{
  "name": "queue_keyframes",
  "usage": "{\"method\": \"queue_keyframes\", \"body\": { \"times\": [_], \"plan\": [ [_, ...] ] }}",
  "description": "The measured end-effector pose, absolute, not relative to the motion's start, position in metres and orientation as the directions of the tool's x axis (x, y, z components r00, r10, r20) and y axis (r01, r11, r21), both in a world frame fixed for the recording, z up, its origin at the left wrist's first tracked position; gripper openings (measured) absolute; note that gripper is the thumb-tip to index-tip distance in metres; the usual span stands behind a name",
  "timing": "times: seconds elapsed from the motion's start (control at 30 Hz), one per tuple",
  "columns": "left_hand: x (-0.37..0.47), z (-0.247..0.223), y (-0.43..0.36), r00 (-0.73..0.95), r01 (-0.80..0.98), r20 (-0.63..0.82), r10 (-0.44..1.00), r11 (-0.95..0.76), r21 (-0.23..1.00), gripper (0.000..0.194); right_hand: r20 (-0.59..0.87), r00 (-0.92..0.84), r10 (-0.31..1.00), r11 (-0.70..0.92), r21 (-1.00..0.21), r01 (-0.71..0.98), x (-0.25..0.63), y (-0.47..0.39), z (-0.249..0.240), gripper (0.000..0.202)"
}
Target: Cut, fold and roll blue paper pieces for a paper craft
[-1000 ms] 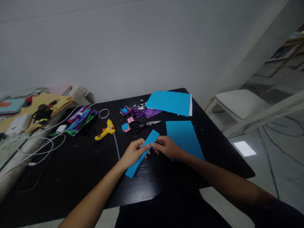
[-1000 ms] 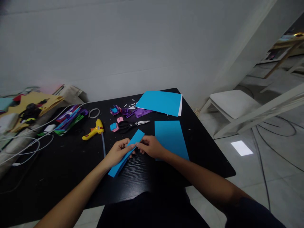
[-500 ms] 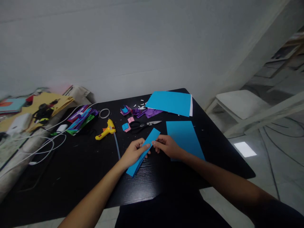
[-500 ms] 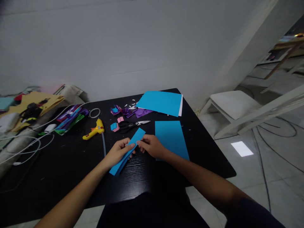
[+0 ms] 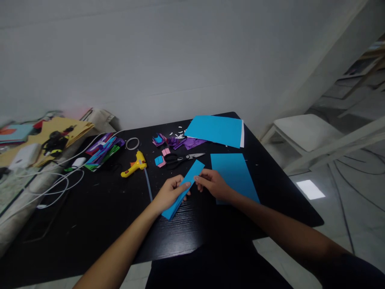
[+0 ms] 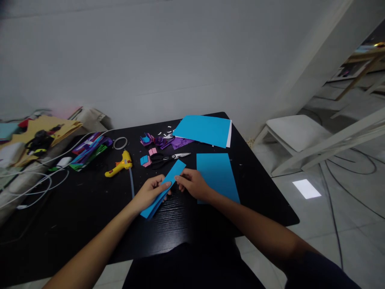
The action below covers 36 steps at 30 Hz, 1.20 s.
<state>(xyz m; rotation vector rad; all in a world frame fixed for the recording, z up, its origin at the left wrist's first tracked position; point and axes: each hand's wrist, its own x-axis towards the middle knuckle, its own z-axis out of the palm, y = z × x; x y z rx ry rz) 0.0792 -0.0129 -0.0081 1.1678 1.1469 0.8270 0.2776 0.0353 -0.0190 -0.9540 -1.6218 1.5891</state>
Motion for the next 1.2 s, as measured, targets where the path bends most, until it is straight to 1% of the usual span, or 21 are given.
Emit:
{"method": "queue_keyframes", "body": {
  "times": [0.1, 0.33, 0.5, 0.77, 1.0, 1.2],
  "plan": [
    [0.080, -0.005, -0.013, 0.247, 0.059, -0.262, 0.933, 0.256, 0.965, 0.043, -0.027, -0.497, 0.867, -0.005, -0.999, 0.045, 0.278, 0.037, -0.018, 0.031],
    [0.079, -0.005, -0.013, 0.254, 0.060, -0.261, 0.931, 0.254, 0.965, 0.041, -0.036, -0.488, 0.872, -0.024, -0.999, 0.031, 0.279, 0.037, -0.018, 0.031],
    [0.082, -0.007, -0.014, 0.249, 0.007, -0.297, 0.922, 0.305, 0.952, 0.041, -0.054, -0.479, 0.876, -0.042, -0.999, 0.034, 0.278, 0.039, -0.019, 0.032],
    [0.085, -0.009, -0.012, 0.236, -0.075, -0.341, 0.910, 0.367, 0.927, 0.045, -0.013, -0.513, 0.859, 0.008, -0.999, 0.038, 0.283, 0.051, -0.015, 0.034],
    [0.083, -0.012, -0.010, 0.258, -0.066, -0.367, 0.894, 0.395, 0.916, 0.042, -0.049, -0.506, 0.861, -0.042, -0.999, 0.026, 0.283, 0.056, -0.015, 0.040],
    [0.081, -0.011, -0.004, 0.296, -0.034, -0.391, 0.872, 0.418, 0.908, 0.045, -0.106, -0.484, 0.869, -0.137, -0.990, -0.030, 0.285, 0.055, -0.018, 0.040]
  ]
}}
